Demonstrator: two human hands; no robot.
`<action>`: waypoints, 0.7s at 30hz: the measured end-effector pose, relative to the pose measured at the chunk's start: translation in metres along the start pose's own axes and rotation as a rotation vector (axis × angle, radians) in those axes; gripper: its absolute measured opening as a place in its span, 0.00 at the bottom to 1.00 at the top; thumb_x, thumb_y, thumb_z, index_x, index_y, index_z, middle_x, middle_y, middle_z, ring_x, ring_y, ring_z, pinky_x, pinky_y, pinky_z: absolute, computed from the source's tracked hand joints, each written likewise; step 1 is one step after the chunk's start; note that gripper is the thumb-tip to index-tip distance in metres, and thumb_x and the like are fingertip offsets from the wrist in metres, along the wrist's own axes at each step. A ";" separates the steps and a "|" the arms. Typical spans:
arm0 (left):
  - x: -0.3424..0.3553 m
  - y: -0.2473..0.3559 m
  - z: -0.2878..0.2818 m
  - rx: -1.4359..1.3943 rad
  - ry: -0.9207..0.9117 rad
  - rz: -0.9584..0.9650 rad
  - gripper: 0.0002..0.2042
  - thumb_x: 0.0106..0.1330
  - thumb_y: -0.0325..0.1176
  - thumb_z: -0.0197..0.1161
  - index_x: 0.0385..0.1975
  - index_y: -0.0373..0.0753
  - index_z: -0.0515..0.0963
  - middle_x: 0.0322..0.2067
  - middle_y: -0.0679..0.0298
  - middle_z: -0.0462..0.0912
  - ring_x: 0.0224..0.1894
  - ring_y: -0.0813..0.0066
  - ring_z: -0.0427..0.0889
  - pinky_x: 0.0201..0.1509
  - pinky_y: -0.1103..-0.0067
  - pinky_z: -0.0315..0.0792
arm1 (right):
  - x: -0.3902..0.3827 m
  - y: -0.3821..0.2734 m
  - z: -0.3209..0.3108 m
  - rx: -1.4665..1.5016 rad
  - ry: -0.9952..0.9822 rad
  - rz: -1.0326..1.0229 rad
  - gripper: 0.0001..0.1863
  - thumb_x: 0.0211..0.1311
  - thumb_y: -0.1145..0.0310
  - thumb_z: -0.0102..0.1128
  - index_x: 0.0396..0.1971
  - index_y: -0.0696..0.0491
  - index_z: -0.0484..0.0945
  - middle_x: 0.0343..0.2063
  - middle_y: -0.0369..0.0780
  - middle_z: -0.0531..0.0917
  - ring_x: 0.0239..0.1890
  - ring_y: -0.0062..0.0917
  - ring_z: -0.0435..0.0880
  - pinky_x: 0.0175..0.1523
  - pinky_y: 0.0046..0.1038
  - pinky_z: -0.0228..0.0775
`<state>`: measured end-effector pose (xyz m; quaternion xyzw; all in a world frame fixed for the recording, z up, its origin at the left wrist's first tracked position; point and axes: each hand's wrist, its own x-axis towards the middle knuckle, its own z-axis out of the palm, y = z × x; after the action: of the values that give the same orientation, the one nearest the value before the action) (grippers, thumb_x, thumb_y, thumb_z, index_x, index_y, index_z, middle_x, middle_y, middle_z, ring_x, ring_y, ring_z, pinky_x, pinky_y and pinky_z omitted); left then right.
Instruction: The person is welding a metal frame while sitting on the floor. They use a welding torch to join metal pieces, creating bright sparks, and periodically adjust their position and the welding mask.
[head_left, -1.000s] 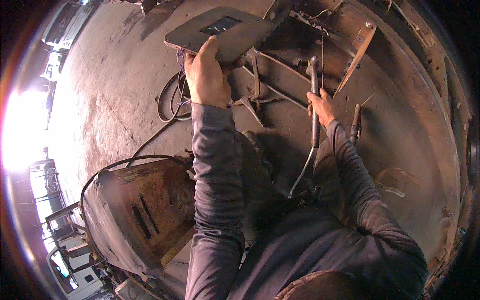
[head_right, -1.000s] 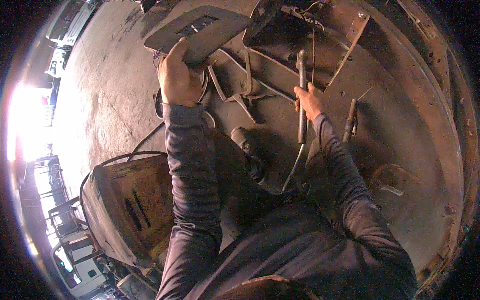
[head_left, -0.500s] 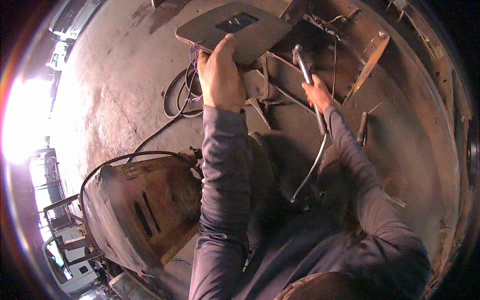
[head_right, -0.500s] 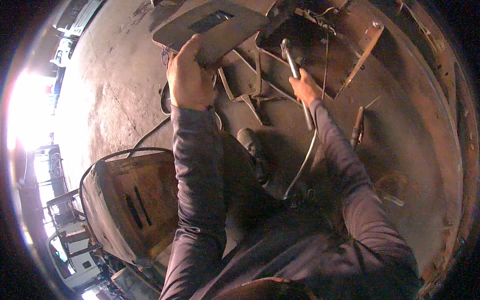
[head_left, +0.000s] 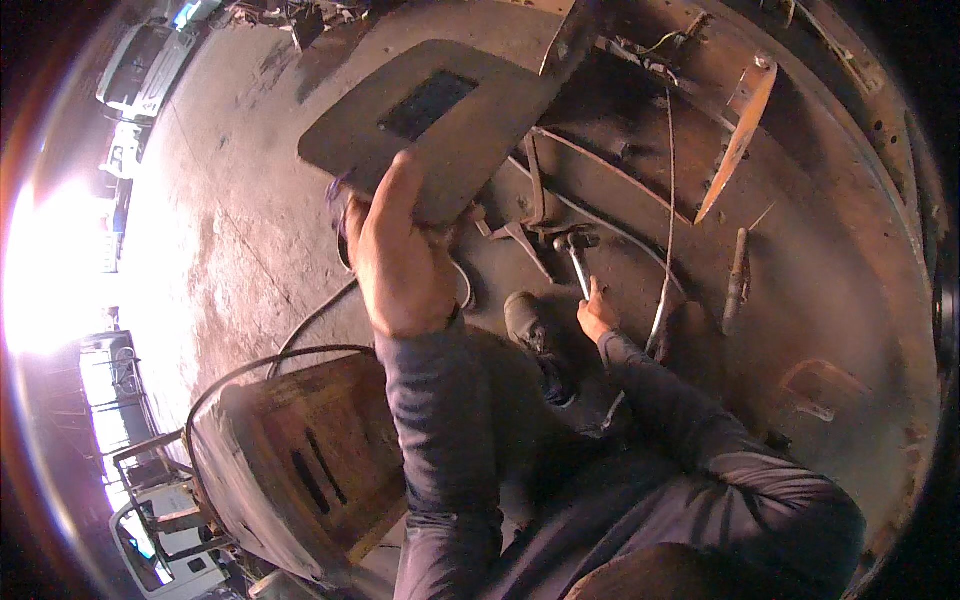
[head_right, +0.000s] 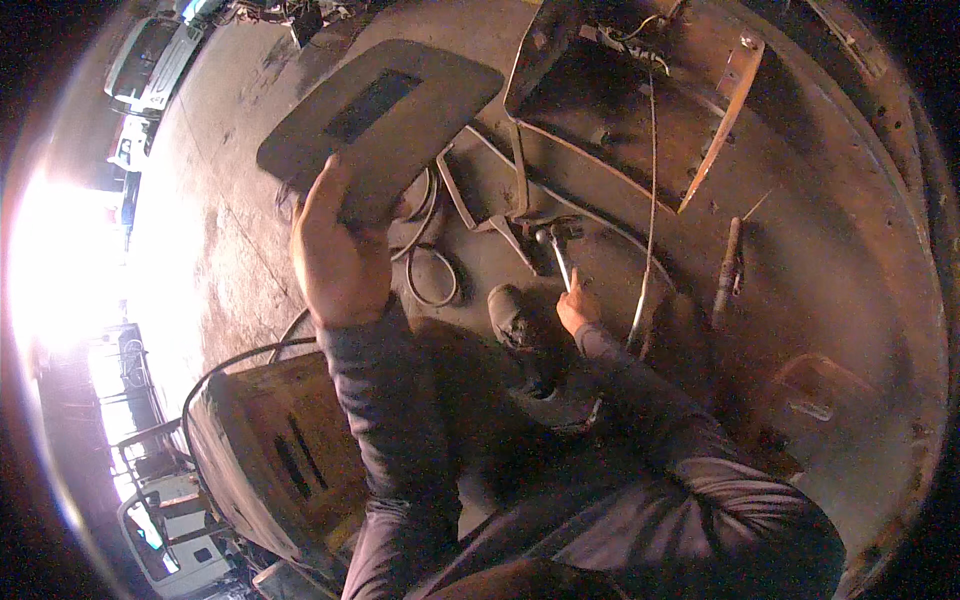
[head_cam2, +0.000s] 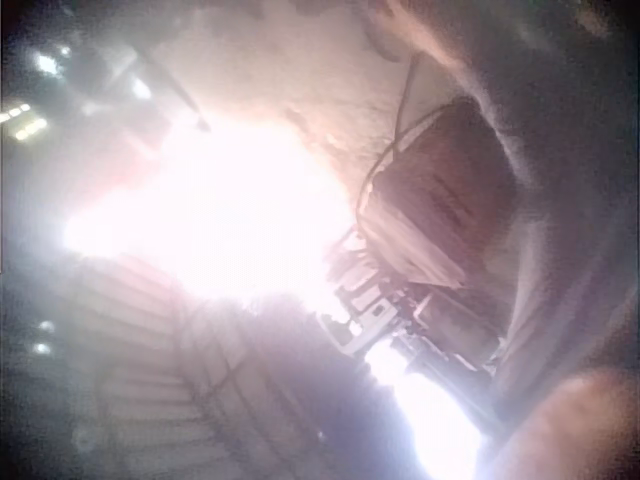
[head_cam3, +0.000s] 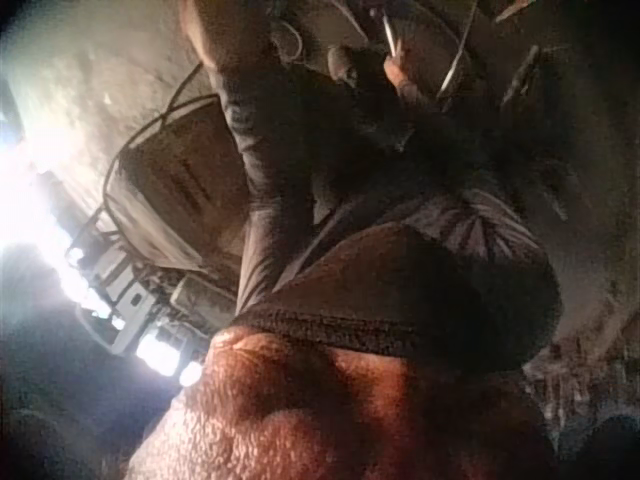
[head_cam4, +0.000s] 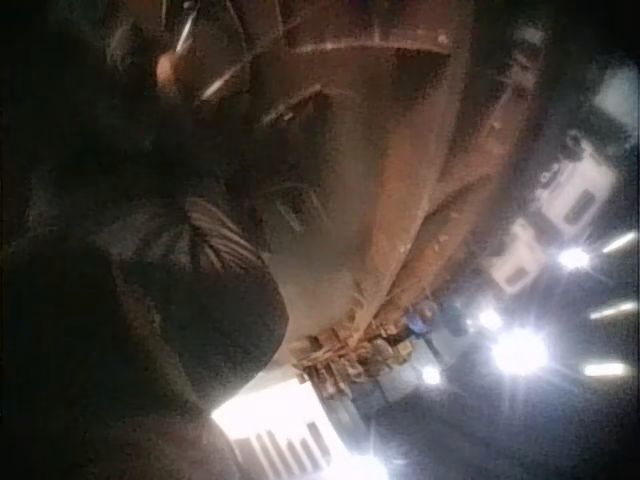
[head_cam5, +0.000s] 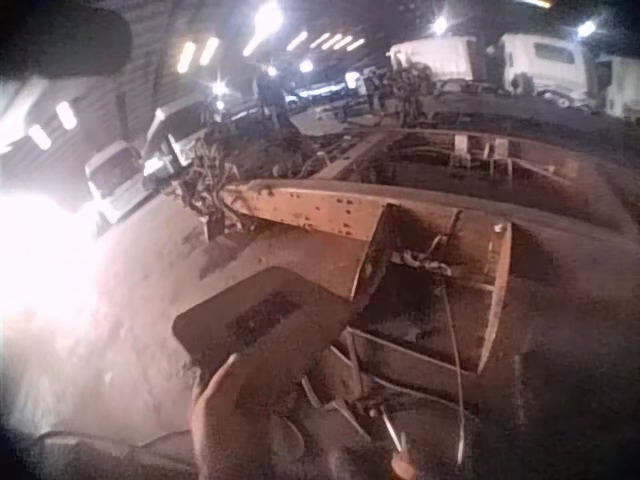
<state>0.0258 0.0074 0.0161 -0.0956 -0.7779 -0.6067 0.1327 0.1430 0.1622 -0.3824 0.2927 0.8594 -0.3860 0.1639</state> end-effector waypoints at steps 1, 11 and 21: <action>0.002 0.002 0.000 -0.048 0.025 -0.035 0.18 0.61 0.18 0.61 0.52 0.30 0.78 0.50 0.51 0.80 0.52 0.59 0.81 0.54 0.69 0.76 | 0.015 0.010 0.009 0.011 0.033 -0.040 0.27 0.65 0.63 0.61 0.63 0.54 0.71 0.47 0.54 0.84 0.50 0.49 0.84 0.53 0.40 0.76; -0.007 0.014 -0.015 -0.086 0.187 -0.233 0.15 0.70 0.32 0.62 0.51 0.29 0.77 0.44 0.56 0.85 0.42 0.62 0.85 0.42 0.71 0.79 | 0.249 -0.063 -0.032 2.237 -0.481 0.013 0.09 0.73 0.68 0.55 0.42 0.56 0.82 0.35 0.45 0.86 0.41 0.36 0.86 0.51 0.41 0.81; 0.013 -0.022 -0.021 0.774 0.139 0.088 0.25 0.51 0.30 0.75 0.51 0.32 0.79 0.47 0.52 0.85 0.45 0.61 0.86 0.51 0.70 0.80 | 0.353 -0.132 -0.038 2.638 -0.534 0.235 0.25 0.73 0.55 0.52 0.57 0.59 0.75 0.59 0.50 0.77 0.62 0.45 0.73 0.66 0.54 0.65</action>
<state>0.0089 -0.0182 0.0050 -0.0307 -0.9334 -0.2674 0.2372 -0.2155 0.2541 -0.4624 0.2186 -0.2368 -0.9456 -0.0446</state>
